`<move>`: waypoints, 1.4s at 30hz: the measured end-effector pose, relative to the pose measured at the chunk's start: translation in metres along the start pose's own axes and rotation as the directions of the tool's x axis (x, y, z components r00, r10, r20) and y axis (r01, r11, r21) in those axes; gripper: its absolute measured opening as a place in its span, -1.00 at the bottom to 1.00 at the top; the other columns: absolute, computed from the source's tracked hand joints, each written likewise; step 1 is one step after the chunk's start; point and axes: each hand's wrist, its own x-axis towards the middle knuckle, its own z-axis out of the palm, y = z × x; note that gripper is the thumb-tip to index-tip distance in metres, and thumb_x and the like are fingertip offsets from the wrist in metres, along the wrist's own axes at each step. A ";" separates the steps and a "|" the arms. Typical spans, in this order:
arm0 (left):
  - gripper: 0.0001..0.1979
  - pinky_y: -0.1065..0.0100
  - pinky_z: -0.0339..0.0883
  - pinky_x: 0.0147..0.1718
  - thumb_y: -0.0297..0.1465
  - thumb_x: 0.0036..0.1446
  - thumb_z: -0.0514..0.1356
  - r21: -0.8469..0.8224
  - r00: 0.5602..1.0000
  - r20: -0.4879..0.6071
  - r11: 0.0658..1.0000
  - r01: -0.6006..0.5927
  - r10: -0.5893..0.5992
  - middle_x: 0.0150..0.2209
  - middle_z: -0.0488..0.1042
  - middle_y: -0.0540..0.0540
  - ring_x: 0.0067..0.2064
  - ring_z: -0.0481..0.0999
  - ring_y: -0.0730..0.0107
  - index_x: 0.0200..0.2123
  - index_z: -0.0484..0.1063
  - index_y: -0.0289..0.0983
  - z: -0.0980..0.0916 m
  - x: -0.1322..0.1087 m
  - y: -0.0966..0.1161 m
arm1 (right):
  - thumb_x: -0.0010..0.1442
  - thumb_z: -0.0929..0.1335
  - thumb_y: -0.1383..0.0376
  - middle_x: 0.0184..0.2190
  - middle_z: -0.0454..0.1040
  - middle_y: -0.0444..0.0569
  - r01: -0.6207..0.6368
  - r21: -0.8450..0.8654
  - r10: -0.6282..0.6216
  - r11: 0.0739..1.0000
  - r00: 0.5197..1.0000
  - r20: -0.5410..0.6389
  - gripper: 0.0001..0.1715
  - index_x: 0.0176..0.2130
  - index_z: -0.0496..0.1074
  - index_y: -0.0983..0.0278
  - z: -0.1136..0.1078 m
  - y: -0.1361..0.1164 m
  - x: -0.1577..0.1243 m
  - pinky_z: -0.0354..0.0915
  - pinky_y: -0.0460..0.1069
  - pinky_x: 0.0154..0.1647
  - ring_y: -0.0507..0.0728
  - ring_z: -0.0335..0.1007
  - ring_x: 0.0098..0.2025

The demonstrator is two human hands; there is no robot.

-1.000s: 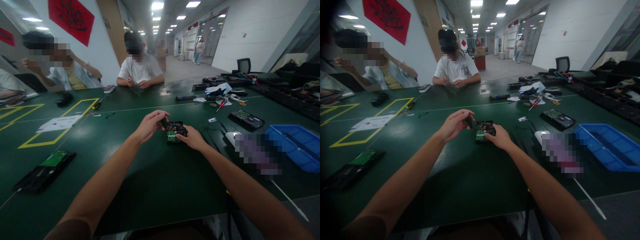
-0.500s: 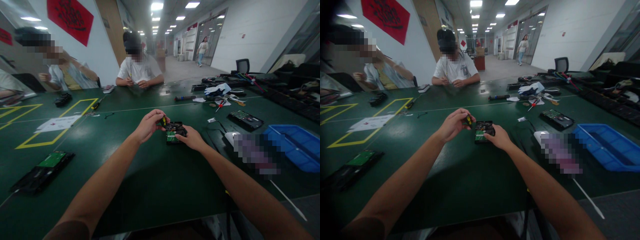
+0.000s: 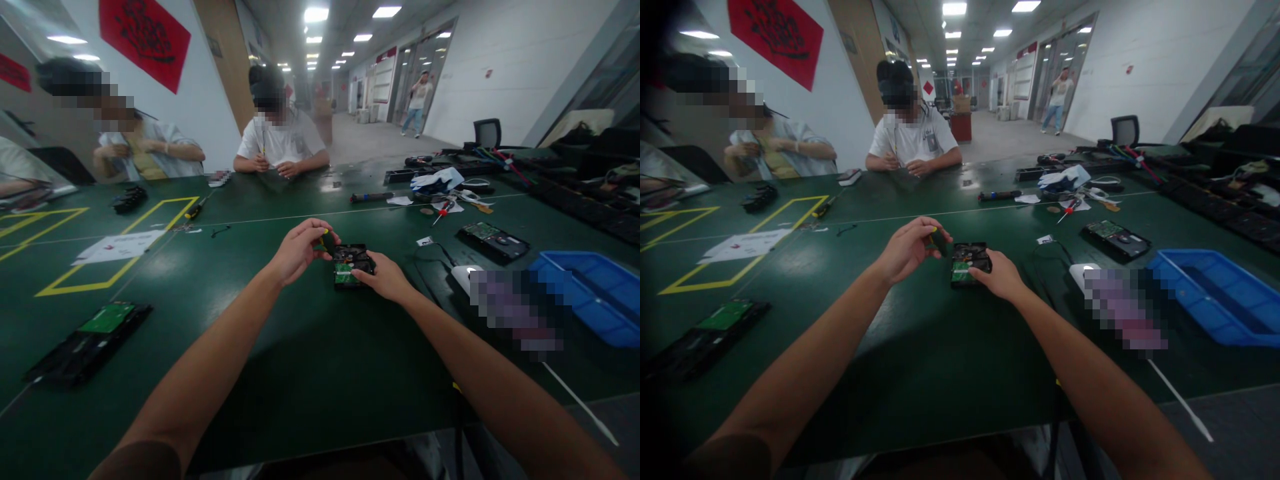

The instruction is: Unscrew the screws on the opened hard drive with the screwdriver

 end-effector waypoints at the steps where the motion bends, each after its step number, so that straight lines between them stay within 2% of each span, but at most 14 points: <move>1: -0.86 0.34 0.47 -0.37 -0.38 0.20 0.20 -0.011 1.000 -0.005 1.000 -0.005 0.005 -0.19 0.56 -0.21 -0.10 0.58 0.20 -0.18 0.44 -0.29 0.000 0.000 0.000 | 0.24 0.44 -0.02 0.11 0.49 0.12 0.012 -0.004 -0.012 1.000 1.000 0.003 -0.36 0.19 0.42 0.21 0.000 0.001 0.000 0.32 0.15 0.11 0.30 0.43 0.11; 6: -0.85 0.32 0.49 -0.33 -0.34 0.21 0.23 -0.001 1.000 0.003 1.000 -0.013 0.013 -0.19 0.56 -0.21 -0.09 0.57 0.21 -0.22 0.45 -0.31 0.001 0.000 0.000 | 0.26 0.42 -0.01 0.11 0.49 0.11 0.055 -0.011 -0.055 0.998 0.998 0.014 -0.38 0.20 0.41 0.23 -0.001 0.002 0.001 0.30 0.14 0.13 0.30 0.41 0.12; 11: -0.80 0.39 0.44 -0.37 -0.25 0.21 0.30 0.065 0.999 0.030 0.997 -0.028 0.026 -0.17 0.56 -0.17 -0.17 0.53 0.33 -0.24 0.49 -0.28 -0.001 -0.001 -0.003 | 0.26 0.42 -0.01 0.12 0.49 0.12 0.036 -0.019 -0.036 0.999 0.999 0.024 -0.37 0.20 0.41 0.23 -0.002 0.000 0.001 0.30 0.14 0.11 0.30 0.41 0.12; 15: -0.77 0.41 0.43 -0.36 -0.24 0.22 0.29 0.091 0.999 0.015 0.995 -0.033 0.032 -0.13 0.54 -0.17 -0.15 0.51 0.34 -0.19 0.57 -0.28 -0.003 -0.001 -0.003 | 0.27 0.42 -0.01 0.12 0.49 0.12 0.029 -0.018 -0.028 0.999 0.999 0.030 -0.37 0.21 0.41 0.21 -0.002 0.000 0.001 0.32 0.14 0.08 0.30 0.42 0.10; 19: -0.74 0.40 0.40 -0.43 -0.23 0.21 0.29 0.089 1.000 0.005 0.996 -0.003 0.003 -0.18 0.56 -0.20 -0.16 0.54 0.29 -0.15 0.54 -0.30 -0.002 -0.001 -0.001 | 0.27 0.41 -0.02 0.11 0.49 0.11 0.042 -0.011 -0.042 0.999 0.999 0.026 -0.39 0.19 0.41 0.20 -0.001 0.001 0.001 0.32 0.14 0.08 0.30 0.42 0.10; 24: -0.79 0.38 0.41 -0.44 -0.27 0.19 0.30 0.053 1.000 0.001 0.999 -0.003 0.003 -0.17 0.59 -0.22 -0.13 0.58 0.23 -0.21 0.45 -0.28 -0.001 -0.002 0.000 | 0.26 0.42 -0.03 0.12 0.48 0.13 0.014 -0.017 -0.013 1.000 1.000 0.026 -0.35 0.21 0.40 0.22 -0.002 0.000 0.000 0.32 0.15 0.10 0.30 0.42 0.10; 29: -0.84 0.40 0.40 -0.47 -0.32 0.20 0.24 0.052 1.000 -0.015 0.999 -0.017 0.018 -0.12 0.58 -0.24 -0.09 0.58 0.19 -0.22 0.49 -0.30 -0.002 0.000 0.000 | 0.25 0.42 -0.05 0.14 0.47 0.16 0.008 -0.031 -0.008 0.999 1.000 0.013 -0.31 0.22 0.39 0.25 -0.001 0.001 0.000 0.32 0.16 0.12 0.32 0.42 0.12; 33: -0.83 0.41 0.36 -0.50 -0.34 0.20 0.20 0.073 0.999 -0.032 0.997 -0.012 0.015 -0.15 0.56 -0.25 -0.14 0.56 0.22 -0.26 0.52 -0.33 0.000 0.000 0.002 | 0.25 0.42 -0.05 0.10 0.50 0.14 0.015 -0.009 -0.015 1.000 1.000 0.013 -0.33 0.21 0.40 0.24 0.001 0.003 0.001 0.33 0.14 0.08 0.32 0.44 0.10; 42: -0.82 0.36 0.41 -0.41 -0.32 0.28 0.17 -0.011 1.000 -0.021 1.000 -0.003 0.003 -0.21 0.55 -0.20 -0.11 0.60 0.19 -0.16 0.48 -0.29 0.000 0.000 0.000 | 0.23 0.44 -0.02 0.11 0.49 0.12 0.015 -0.012 -0.015 1.000 1.000 0.001 -0.36 0.19 0.42 0.20 0.000 0.002 0.001 0.32 0.17 0.11 0.31 0.43 0.09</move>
